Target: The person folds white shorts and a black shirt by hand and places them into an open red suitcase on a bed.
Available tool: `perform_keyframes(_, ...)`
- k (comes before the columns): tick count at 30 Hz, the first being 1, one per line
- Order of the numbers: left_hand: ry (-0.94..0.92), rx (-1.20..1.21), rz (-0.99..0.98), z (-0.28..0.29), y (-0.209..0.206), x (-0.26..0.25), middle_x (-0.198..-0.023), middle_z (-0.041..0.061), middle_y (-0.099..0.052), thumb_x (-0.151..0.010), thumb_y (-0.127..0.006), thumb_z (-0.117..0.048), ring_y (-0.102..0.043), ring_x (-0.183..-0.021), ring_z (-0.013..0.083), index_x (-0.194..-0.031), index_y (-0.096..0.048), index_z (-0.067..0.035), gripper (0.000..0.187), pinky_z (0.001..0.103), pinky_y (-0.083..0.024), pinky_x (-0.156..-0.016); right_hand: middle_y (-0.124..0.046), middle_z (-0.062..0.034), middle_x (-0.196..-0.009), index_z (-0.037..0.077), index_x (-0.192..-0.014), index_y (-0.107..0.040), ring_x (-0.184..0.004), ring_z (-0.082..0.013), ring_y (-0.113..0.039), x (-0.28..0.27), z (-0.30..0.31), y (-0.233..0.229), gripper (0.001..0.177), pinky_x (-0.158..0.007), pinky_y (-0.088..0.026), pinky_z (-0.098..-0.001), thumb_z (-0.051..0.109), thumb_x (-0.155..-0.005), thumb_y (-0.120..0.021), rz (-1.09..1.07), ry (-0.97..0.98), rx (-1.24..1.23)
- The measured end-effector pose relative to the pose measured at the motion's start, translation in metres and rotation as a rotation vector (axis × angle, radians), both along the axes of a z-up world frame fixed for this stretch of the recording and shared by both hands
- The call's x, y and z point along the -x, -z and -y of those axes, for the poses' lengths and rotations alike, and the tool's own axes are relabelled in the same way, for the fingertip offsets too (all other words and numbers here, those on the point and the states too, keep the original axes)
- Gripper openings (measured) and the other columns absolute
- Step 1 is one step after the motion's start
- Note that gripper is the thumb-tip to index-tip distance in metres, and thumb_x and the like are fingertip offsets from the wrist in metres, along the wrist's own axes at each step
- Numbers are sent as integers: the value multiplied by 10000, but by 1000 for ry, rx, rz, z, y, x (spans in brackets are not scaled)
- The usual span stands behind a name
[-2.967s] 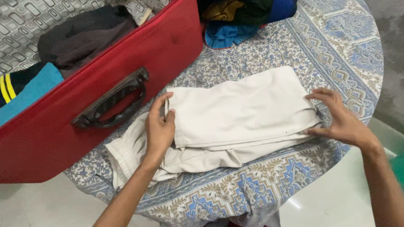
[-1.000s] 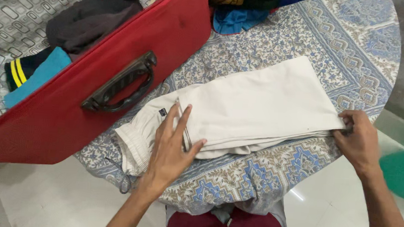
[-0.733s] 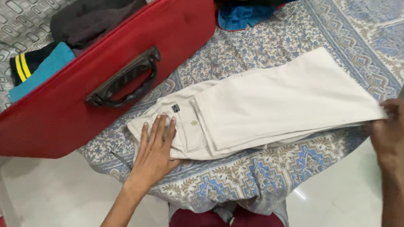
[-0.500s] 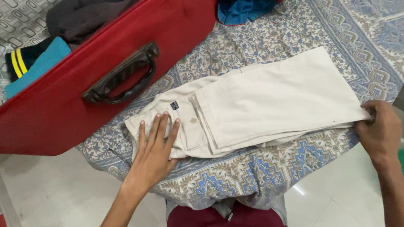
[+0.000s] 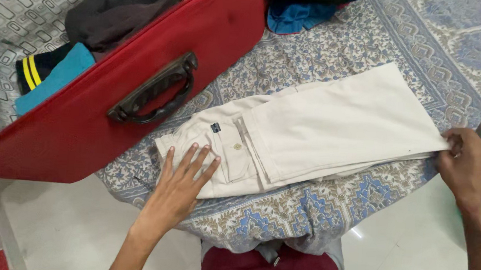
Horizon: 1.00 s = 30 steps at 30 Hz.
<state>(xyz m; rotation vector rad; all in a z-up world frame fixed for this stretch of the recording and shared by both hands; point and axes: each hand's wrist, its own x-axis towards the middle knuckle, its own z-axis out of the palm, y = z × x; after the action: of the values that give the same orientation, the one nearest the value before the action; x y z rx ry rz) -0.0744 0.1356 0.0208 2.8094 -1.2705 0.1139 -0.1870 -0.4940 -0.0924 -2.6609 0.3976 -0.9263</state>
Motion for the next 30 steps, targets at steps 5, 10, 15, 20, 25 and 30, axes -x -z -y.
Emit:
perform_keyframes(5,-50,-100,-41,-10,-13,-3,-1666,91,-236,-684,-727,-5,-172,-1546,336,-1593,-272,-236,1043,647,-91,-1200,-689,-146,-1002,-6,-1101,-642,-883,-252,-672,5,-9,1,181,-839,-538,-357,-47,-926,-665,-27,62,50)
perform_keyframes(10,-13,-8,-182,-17,-16,5,-1682,145,-186,-654,-813,-175,-123,-1542,389,-1589,-298,-205,1068,661,-39,-1172,-666,-163,-939,-16,-1139,-688,-827,-269,-650,9,3,-14,249,-778,-541,-387,75,-923,-770,-221,-9,-93)
perform_keyframes(15,-11,216,-310,-8,-38,3,-1640,206,-274,-809,-816,-402,-188,-1535,397,-1552,-401,-136,891,603,-77,-1220,-611,-194,-1200,-25,-1297,-637,-1061,-283,-676,2,22,-63,540,-923,-564,-407,269,-865,-775,-228,-157,-62)
perform_keyframes(20,33,460,-153,57,-39,-50,-1482,210,-506,-940,-626,-347,-447,-1399,363,-1500,-445,-40,664,507,-255,-1199,-539,-188,-1481,48,-1394,-576,-1293,-369,-578,-72,-41,-109,503,-957,-530,-484,347,-999,-665,-111,-177,-440)
perform_keyframes(25,-10,463,-57,111,-12,-123,-1297,230,-612,-1023,-565,-329,-570,-1225,387,-1488,-445,8,586,519,-392,-1099,-617,-223,-1353,50,-1408,-583,-1228,-365,-605,-178,-63,-105,528,-1014,-483,-475,425,-1040,-625,-229,-151,-352)
perform_keyframes(30,-39,514,54,109,23,-143,-1119,221,-658,-1040,-543,-267,-631,-1054,398,-1266,-625,-20,345,507,-485,-922,-736,-222,-1067,24,-1157,-767,-948,-348,-700,-228,-25,-81,316,-878,-532,-452,288,-1022,-659,-117,-23,-305)
